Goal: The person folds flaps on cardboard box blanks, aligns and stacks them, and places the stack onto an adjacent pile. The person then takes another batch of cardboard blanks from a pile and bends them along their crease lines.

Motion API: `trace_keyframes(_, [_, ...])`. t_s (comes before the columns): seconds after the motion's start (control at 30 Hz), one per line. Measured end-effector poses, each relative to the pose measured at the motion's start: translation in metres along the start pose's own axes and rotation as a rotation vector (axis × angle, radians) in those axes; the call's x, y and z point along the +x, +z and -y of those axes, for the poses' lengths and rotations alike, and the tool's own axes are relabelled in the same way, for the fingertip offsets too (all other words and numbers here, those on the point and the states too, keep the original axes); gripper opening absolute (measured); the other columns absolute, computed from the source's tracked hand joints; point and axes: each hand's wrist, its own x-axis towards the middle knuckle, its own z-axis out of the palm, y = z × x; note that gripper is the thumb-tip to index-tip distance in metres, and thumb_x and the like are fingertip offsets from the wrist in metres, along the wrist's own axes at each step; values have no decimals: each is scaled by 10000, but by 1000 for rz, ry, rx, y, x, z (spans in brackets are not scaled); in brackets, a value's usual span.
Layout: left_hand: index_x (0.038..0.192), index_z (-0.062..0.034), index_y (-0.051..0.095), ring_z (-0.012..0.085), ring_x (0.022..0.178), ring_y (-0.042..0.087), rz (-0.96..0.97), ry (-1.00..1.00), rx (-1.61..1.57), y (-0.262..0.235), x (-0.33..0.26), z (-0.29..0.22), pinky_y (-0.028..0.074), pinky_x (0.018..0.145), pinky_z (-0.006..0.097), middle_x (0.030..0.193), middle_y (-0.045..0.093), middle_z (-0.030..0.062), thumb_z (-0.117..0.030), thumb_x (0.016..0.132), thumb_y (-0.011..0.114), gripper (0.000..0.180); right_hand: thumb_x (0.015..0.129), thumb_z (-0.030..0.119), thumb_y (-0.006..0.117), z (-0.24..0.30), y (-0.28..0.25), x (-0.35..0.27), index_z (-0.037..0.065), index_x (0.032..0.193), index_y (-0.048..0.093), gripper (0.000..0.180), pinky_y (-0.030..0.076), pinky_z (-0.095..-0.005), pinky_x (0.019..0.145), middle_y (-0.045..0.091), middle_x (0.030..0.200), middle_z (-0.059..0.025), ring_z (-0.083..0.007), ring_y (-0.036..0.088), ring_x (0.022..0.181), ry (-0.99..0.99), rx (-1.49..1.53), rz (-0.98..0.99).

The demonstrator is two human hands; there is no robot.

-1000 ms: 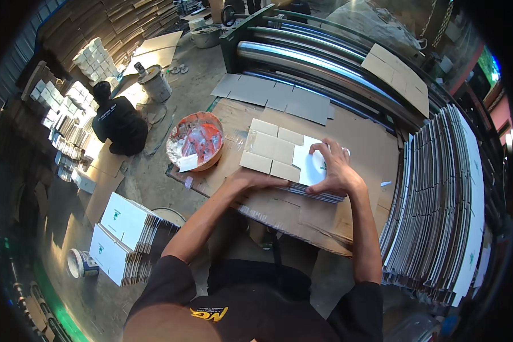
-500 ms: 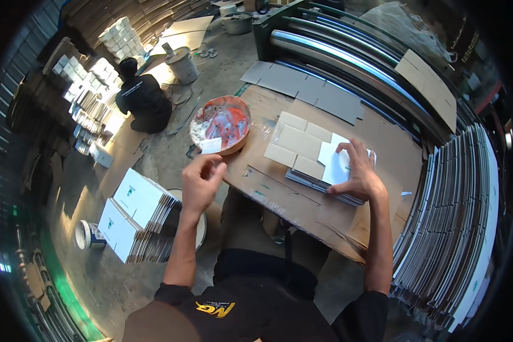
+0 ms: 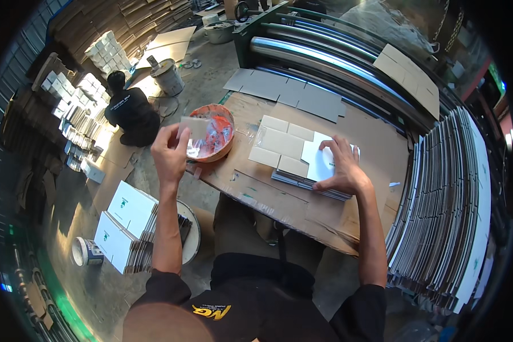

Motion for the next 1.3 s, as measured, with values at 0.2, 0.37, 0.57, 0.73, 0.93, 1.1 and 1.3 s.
trace_keyframes(0.2, [1136,71,744,36,730,635,152,-253,-455,53,20,-28,512,633,216,888,742,17,-84,960,789,238,464,460,1003,-1,0,-1,236,1401,497,1088,54,-655,1310,382,1564,-159,-412,246,1566,8,1,-13])
trace_keyframes(0.37, [1113,71,742,42,690,642,256,-371,-493,74,18,-6,499,604,206,852,742,21,-87,947,796,235,460,475,978,3,-3,1,232,1401,492,1086,21,-630,1325,343,1628,-168,-428,204,1592,30,33,40])
trace_keyframes(0.57, [1134,74,729,42,689,651,231,-374,-368,75,11,26,507,591,206,860,753,33,-107,935,811,282,464,471,978,0,-2,0,231,1394,497,1074,15,-643,1323,359,1608,-155,-417,215,1588,21,29,15])
trace_keyframes(0.73, [1149,62,722,24,601,585,153,-483,-500,56,21,12,453,525,187,815,725,0,-122,946,810,288,464,479,978,-2,-1,0,235,1391,501,1070,13,-640,1325,355,1614,-148,-416,214,1590,29,32,31])
trace_keyframes(0.93, [1157,49,720,35,640,628,288,-454,-447,81,11,17,482,552,197,854,746,27,-109,941,810,282,467,460,981,-1,-1,-1,237,1383,506,1056,21,-644,1324,377,1593,-139,-416,243,1578,15,25,-9])
trace_keyframes(1.1, [1162,28,708,38,671,606,115,-421,-415,41,19,47,473,575,203,870,726,5,-101,966,775,244,458,485,991,-3,2,1,243,1388,520,1070,40,-654,1316,383,1572,-151,-410,238,1574,3,53,-8])
trace_keyframes(1.3, [1183,-26,690,112,781,633,149,39,39,-10,2,26,515,689,277,893,699,37,-73,933,778,269,451,467,989,-2,-3,-2,237,1387,511,1075,29,-646,1326,381,1589,-135,-415,244,1578,26,32,9])
